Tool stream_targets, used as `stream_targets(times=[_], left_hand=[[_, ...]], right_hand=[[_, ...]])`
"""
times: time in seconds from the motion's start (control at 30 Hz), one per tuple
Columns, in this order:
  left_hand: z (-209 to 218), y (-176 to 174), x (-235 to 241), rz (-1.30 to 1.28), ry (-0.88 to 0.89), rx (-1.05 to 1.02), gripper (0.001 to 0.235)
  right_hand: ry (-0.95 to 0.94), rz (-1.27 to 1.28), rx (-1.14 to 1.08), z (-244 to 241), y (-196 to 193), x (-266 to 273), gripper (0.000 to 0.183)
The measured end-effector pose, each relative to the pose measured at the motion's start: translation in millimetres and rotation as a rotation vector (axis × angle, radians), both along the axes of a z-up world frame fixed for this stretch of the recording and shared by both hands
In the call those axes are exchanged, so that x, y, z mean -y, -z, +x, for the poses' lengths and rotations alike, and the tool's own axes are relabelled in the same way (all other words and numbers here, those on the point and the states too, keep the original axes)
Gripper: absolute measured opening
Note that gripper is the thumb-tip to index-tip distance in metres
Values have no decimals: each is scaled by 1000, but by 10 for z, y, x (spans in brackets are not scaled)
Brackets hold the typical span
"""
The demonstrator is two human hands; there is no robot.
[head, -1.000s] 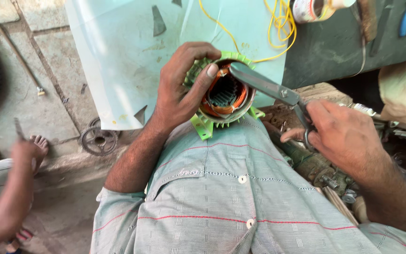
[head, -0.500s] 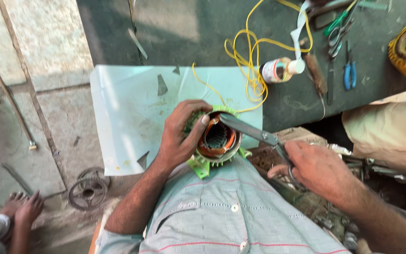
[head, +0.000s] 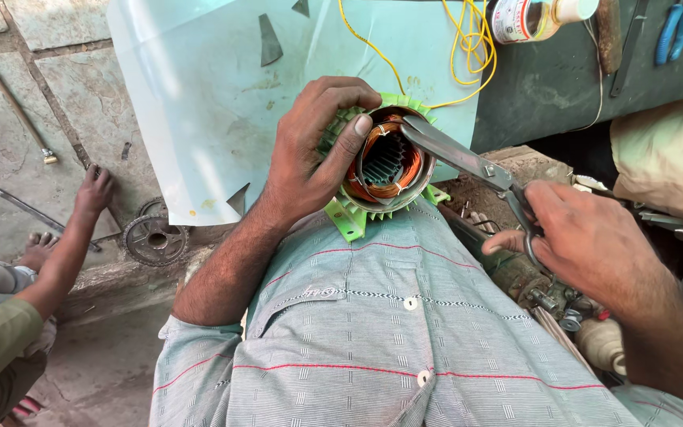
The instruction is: The person holds a green motor stator and uses shears to press and adjust the copper windings inside the slots. They repeatedly rotate the stator and use the shears to compact the coils, ensuring they fit tightly within the housing.
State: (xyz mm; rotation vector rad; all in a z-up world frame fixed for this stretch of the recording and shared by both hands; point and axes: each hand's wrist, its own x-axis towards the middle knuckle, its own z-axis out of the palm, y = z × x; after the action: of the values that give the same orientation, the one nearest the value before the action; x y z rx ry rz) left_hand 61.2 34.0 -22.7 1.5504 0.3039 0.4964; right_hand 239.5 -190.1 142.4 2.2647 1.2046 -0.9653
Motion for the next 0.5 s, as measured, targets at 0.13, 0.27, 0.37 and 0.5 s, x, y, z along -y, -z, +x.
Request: stream_targets(times=[0.13,0.27,0.37,0.5], left_hand=[[4,25,-2,2,6,-6,18],[9,16,2,17,2,-2,19],[1,18,-1,13,5,-4,19],[0,36,11,15,7,-11,18]], right_hand=[[-42,28,-2,13,36,-23,53],[-70,22,14,15,52,-74,70],[-127,-8,45,20,40,-110,72],[-178,-63,52,78,31,-136,76]])
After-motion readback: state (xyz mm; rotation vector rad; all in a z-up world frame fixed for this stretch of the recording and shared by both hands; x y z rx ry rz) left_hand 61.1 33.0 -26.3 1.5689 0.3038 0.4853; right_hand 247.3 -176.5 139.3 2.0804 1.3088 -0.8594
